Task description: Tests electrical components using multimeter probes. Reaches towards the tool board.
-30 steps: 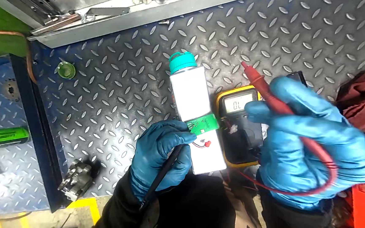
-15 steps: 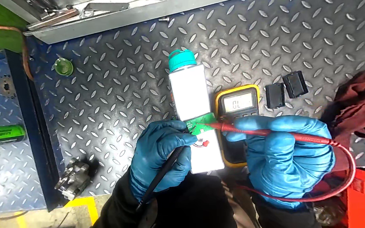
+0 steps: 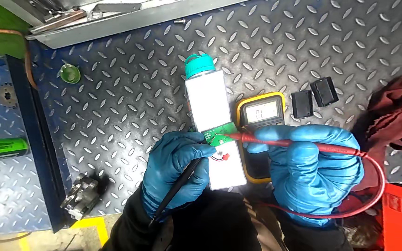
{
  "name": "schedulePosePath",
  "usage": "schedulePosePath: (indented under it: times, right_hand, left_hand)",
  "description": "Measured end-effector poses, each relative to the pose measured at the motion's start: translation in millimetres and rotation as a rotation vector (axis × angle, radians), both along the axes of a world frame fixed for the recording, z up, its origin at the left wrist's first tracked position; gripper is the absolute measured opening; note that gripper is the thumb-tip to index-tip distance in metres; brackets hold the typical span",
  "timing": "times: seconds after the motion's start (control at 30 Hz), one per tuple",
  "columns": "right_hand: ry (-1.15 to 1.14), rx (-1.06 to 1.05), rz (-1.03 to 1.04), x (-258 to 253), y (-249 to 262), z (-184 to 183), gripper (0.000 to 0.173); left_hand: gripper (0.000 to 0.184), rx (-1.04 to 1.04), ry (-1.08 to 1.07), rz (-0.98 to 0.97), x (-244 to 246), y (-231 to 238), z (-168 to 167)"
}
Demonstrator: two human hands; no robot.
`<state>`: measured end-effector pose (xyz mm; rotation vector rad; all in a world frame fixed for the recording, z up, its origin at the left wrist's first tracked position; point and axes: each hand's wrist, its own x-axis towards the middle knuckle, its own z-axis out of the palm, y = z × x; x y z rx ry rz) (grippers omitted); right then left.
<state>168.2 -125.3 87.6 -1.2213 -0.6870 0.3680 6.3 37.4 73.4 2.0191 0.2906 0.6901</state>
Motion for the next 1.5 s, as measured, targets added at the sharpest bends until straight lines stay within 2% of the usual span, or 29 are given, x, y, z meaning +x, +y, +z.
schedulePosePath:
  times: [0.8,1.03,1.3,1.5]
  right_hand:
    - [0.007,-0.014,-0.005,0,0,2,0.016]
    - [-0.054,-0.029,-0.084,7,-10,3,0.014]
    - [-0.031,-0.014,-0.027,5,-4,1,0.016]
    - [-0.047,-0.014,-0.06,5,-5,1,0.015]
  left_hand:
    - [0.014,0.025,0.002,0.001,0,1,1]
    - [0.014,0.047,0.001,0.011,0,0,0]
    - [0.014,0.027,0.001,0.005,1,1,0]
    - [0.014,0.026,-0.005,0.0,1,2,-1]
